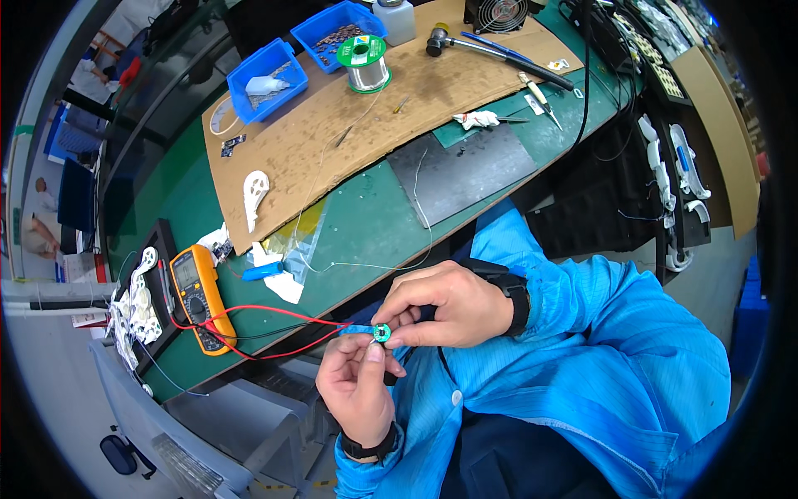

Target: Testing an electronic circuit board with a multimeter and marking components with a pen.

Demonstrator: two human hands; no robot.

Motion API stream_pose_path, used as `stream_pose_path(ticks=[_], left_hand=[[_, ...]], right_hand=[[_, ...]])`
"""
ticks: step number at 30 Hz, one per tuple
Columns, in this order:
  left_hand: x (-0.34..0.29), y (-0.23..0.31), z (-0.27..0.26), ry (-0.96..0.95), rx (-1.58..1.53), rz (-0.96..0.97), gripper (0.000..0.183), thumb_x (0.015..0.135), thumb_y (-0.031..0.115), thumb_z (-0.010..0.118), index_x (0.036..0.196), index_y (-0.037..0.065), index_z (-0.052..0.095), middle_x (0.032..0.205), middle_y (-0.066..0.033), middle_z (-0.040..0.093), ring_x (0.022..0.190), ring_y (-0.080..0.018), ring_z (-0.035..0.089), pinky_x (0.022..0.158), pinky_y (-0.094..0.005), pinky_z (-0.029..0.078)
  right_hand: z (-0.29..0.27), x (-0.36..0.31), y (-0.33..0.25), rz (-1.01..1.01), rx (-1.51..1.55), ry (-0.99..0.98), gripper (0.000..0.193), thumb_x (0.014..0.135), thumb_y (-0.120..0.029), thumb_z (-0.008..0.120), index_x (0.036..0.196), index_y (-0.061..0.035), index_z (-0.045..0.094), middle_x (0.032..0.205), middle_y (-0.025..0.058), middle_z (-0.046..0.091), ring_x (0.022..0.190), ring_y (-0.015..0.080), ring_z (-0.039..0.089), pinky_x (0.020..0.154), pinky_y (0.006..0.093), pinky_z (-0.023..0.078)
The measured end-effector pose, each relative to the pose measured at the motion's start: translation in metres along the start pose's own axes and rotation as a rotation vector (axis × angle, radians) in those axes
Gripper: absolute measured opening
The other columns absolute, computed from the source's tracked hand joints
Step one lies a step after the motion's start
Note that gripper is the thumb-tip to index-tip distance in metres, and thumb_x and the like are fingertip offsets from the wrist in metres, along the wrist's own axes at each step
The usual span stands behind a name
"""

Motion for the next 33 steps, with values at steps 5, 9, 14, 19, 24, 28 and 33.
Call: stream_pose_path(ticks=[5,9,14,19,24,28,33], left_hand=[[0.001,0.0,0.0,0.001,-0.006,-0.011,0.012,0.099,0.005,0.061,0.107,-0.004,0.061,0.091,-0.0129,0.068,0.062,-0.0145,0.063,0.054,-0.0281,0.054],[0.006,-0.003,0.0,-0.007,-0.07,-0.022,0.011,0.099,0.005,0.061,0.106,-0.003,0.061,0.089,-0.0119,0.067,0.061,-0.0138,0.06,0.053,-0.0271,0.052],[0.013,-0.003,-0.002,-0.048,-0.014,-0.025,0.01,0.099,0.005,0.063,0.105,-0.002,0.061,0.084,-0.0095,0.066,0.06,-0.0115,0.056,0.053,-0.0244,0.046],[0.006,-0.003,-0.009,-0.047,0.079,-0.085,0.007,0.098,0.006,0.066,0.102,0.001,0.062,0.083,-0.0069,0.066,0.062,-0.0097,0.056,0.054,-0.0227,0.044],[0.008,-0.015,-0.021,-0.086,0.113,-0.184,0.005,0.098,0.002,0.065,0.102,-0.001,0.065,0.082,-0.0048,0.066,0.062,-0.0073,0.056,0.055,-0.0211,0.043],[0.019,0.0,-0.014,-0.063,0.083,-0.113,0.005,0.098,0.002,0.066,0.101,-0.002,0.065,0.082,-0.0052,0.066,0.062,-0.0069,0.055,0.055,-0.0199,0.042],[0.026,-0.009,0.013,-0.165,0.146,-0.086,0.008,0.099,0.004,0.066,0.105,-0.002,0.065,0.086,-0.0035,0.068,0.067,-0.005,0.058,0.059,-0.0193,0.045]], right_hand=[[-0.001,0.0,0.001,0.01,-0.017,-0.01,0.028,0.087,-0.009,0.083,0.111,0.0,0.074,0.091,0.01,0.072,0.075,0.0163,0.069,0.066,0.0285,0.055],[-0.002,0.002,0.002,0.019,-0.01,-0.012,0.028,0.087,-0.007,0.082,0.112,0.0001,0.074,0.092,0.0102,0.072,0.076,0.0164,0.069,0.067,0.0284,0.055],[-0.006,0.006,0.001,-0.021,-0.018,0.019,0.025,0.09,-0.01,0.078,0.112,-0.001,0.073,0.092,0.0103,0.07,0.077,0.0167,0.068,0.068,0.03,0.056],[-0.016,0.01,-0.01,-0.021,-0.061,-0.02,0.024,0.091,-0.01,0.076,0.113,-0.0003,0.071,0.094,0.009,0.07,0.083,0.016,0.068,0.073,0.0296,0.055],[-0.073,0.019,-0.015,0.158,0.046,0.212,0.033,0.095,-0.007,0.07,0.128,0.0013,0.064,0.103,0.0095,0.073,0.086,0.0108,0.066,0.08,0.0258,0.053],[-0.065,0.036,-0.012,0.328,0.378,0.268,0.05,0.104,-0.018,0.06,0.148,0.0005,0.046,0.107,0.012,0.074,0.087,0.0109,0.066,0.077,0.0249,0.053],[-0.008,0.022,0.015,0.456,0.334,-0.015,0.029,0.107,-0.019,0.057,0.124,0.0031,0.066,0.107,0.0126,0.075,0.093,0.0142,0.069,0.083,0.0286,0.055]])
Point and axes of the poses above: each hand's wrist, its own x-axis towards the middle knuckle, its own z-axis out of the palm, y = z × x, the point moved 4 cm from there along x, towards the middle knuckle
